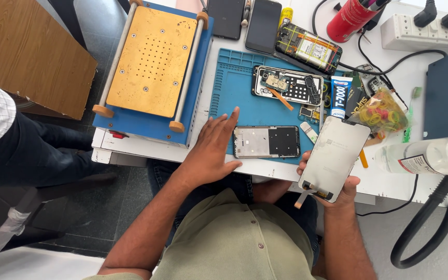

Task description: The person applies adhesive to the edges of a smartphone chassis, then picks up a replacement screen and aligns it with the chassis. They connect the screen flex cable to the motherboard and reposition the phone on the workbench.

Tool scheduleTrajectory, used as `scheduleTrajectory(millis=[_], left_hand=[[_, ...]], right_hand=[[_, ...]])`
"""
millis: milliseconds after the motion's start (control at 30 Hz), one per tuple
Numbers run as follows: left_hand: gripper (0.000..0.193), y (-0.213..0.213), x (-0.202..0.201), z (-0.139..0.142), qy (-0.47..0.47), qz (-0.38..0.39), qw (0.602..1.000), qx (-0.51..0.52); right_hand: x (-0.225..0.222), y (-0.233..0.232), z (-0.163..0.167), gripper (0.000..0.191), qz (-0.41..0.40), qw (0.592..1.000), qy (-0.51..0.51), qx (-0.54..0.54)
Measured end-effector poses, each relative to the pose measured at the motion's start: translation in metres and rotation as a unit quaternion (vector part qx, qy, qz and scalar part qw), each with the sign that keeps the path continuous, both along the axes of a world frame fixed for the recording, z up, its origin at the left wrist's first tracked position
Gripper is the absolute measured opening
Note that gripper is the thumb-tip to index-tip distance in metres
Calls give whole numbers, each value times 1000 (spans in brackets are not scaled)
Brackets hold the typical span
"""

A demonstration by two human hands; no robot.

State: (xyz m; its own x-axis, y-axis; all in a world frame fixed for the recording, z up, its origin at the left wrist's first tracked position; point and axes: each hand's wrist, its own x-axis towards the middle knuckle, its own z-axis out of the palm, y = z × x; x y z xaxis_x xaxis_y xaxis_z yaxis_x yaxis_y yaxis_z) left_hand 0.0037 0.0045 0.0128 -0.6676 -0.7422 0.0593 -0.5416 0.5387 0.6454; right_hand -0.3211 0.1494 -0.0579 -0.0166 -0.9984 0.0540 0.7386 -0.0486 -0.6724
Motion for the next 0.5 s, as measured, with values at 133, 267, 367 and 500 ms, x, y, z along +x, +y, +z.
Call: scheduleTrajectory(millis=[133,267,367,500], left_hand=[[122,0,-2,-4,-5,1,1000,-4],[120,2,-2,-8,23,8,999,-43],[119,7,2,-8,52,8,996,-77],[120,23,13,-6,141,55,985,-79]], right_hand=[[1,0,1,118,-2,1000,-2,-2],[1,0,1,118,-1,1000,-2,-1],[1,-1,2,117,0,1000,-5,-3],[1,-2,2,117,10,1000,-2,-14]])
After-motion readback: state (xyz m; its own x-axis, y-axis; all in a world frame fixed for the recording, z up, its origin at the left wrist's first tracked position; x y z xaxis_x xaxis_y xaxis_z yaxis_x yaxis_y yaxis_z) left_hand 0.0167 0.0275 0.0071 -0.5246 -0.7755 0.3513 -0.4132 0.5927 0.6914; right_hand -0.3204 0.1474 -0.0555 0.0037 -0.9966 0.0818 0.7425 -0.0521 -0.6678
